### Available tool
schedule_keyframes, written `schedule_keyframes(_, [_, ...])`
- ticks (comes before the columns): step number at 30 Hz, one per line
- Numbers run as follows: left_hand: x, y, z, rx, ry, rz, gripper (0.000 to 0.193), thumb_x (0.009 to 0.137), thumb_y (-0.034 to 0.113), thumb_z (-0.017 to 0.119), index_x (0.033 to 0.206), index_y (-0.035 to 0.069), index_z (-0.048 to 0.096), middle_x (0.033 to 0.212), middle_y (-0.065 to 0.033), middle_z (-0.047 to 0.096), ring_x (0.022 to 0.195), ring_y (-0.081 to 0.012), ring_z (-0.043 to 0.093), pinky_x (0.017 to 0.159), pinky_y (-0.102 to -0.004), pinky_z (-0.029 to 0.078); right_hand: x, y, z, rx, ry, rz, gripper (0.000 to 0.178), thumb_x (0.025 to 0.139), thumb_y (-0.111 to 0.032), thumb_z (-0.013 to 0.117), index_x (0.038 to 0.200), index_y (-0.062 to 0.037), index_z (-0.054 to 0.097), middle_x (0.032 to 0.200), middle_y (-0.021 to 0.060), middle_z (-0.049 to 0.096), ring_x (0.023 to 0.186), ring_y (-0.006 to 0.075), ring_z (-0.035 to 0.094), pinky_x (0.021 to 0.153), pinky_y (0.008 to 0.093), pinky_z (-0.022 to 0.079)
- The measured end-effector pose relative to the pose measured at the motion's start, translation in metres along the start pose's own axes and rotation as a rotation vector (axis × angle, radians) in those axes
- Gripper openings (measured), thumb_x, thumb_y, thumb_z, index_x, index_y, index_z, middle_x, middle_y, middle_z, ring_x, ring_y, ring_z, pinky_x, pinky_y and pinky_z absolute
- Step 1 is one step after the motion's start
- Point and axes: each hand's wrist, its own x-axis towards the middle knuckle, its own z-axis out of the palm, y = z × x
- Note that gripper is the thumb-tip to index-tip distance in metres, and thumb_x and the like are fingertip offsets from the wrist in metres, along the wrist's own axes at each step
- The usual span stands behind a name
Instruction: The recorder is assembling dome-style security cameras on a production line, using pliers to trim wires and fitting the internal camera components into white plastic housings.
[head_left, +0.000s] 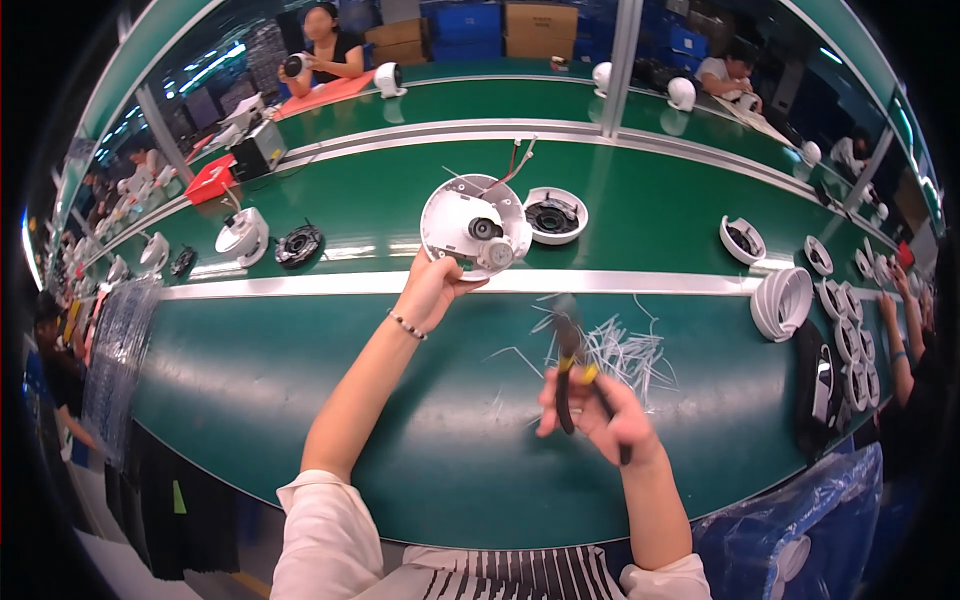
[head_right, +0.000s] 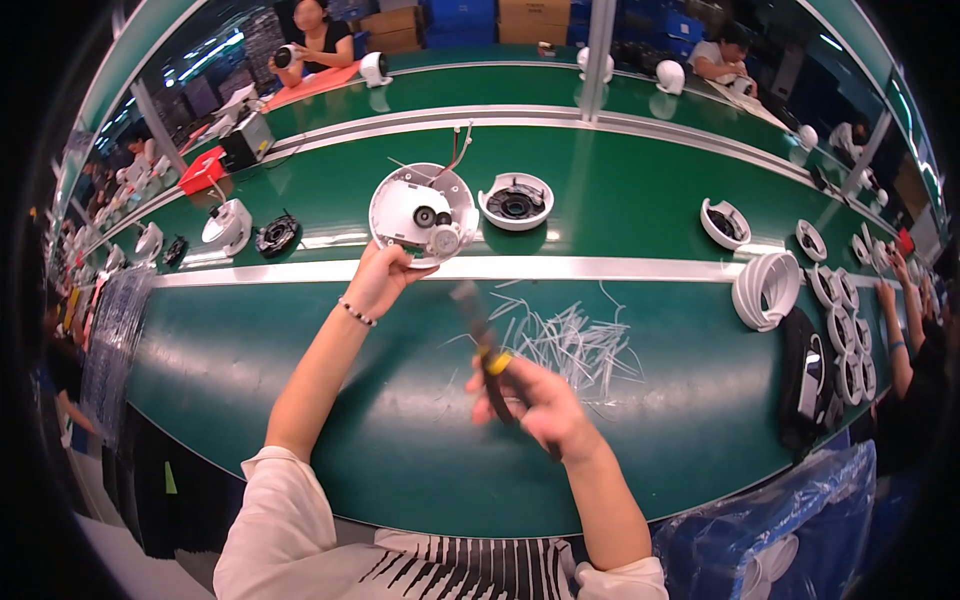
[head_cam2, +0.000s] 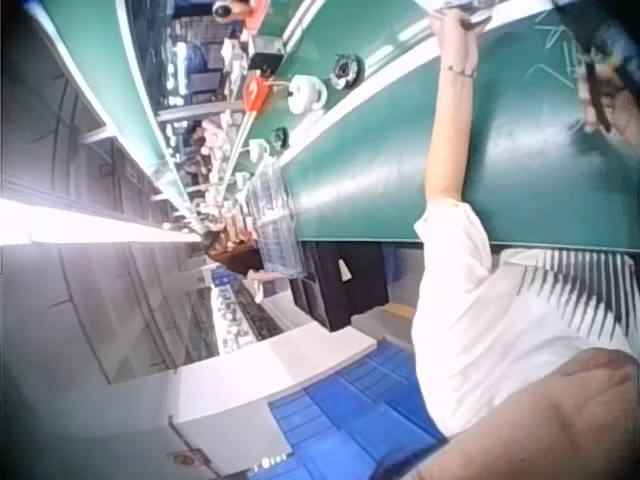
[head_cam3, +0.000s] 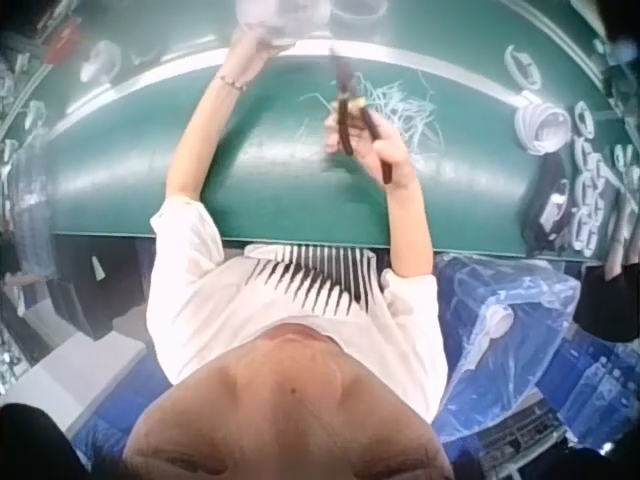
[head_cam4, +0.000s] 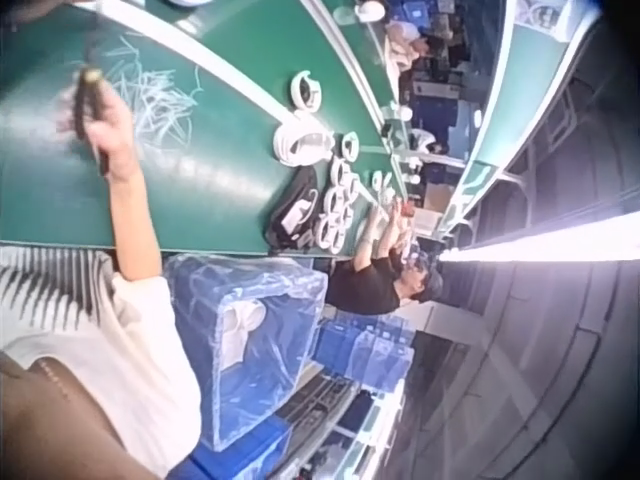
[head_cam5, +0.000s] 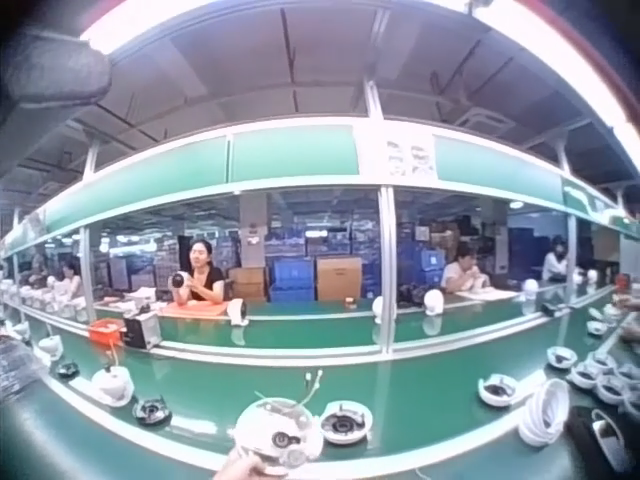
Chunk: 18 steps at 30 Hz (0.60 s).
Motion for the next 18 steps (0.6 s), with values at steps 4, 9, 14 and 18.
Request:
schedule_keyframes(4, [-0.023, -0.006, 0.022, 0.077, -0.054, -0.112, 0.063, 0.063, -0.007, 0.036, 0.123, 0.005, 0.021, 0.113, -0.0149, 0.042, 0.096, -0.0276, 0.052, 0.078, -0.0394, 0.050, 0.005, 0.001, -0.025, 0.476, -0.048, 0.015, 0.077, 0.074, -0.049, 0.039, 0.124, 0.0079, 0.027, 0.113, 0.0225, 0.046, 0.092, 0.0322, 0.053, 0.076, 0.0454, 0.044])
schedule_keyframes(9, [-0.044, -0.007, 0.041, 0.218, -0.123, -0.194, 0.060, 0.066, -0.007, 0.036, 0.123, 0.005, 0.021, 0.115, -0.0142, 0.041, 0.099, -0.0264, 0.051, 0.079, -0.0395, 0.049, 0.007, 0.003, -0.027, 0.623, -0.072, 0.094, 0.076, 0.076, -0.049, 0.035, 0.122, 0.0108, 0.028, 0.115, 0.0246, 0.044, 0.094, 0.0365, 0.052, 0.076, 0.0488, 0.043])
schedule_keyframes(14, [-0.056, -0.007, 0.049, 0.284, -0.185, -0.203, 0.059, 0.067, -0.006, 0.037, 0.123, 0.005, 0.022, 0.114, -0.0131, 0.040, 0.101, -0.0255, 0.050, 0.079, -0.0394, 0.049, 0.008, 0.005, -0.028, 0.653, -0.085, 0.125, 0.076, 0.076, -0.050, 0.032, 0.122, 0.0115, 0.029, 0.115, 0.0257, 0.044, 0.095, 0.0383, 0.052, 0.075, 0.0506, 0.043])
schedule_keyframes(18, [-0.064, -0.004, 0.055, 0.298, -0.210, -0.203, 0.059, 0.067, -0.007, 0.037, 0.123, 0.005, 0.022, 0.114, -0.0133, 0.039, 0.101, -0.0261, 0.049, 0.078, -0.0384, 0.050, 0.008, 0.004, -0.027, 0.646, -0.107, 0.109, 0.077, 0.076, -0.050, 0.032, 0.122, 0.0117, 0.029, 0.115, 0.0260, 0.044, 0.095, 0.0388, 0.051, 0.076, 0.0509, 0.043])
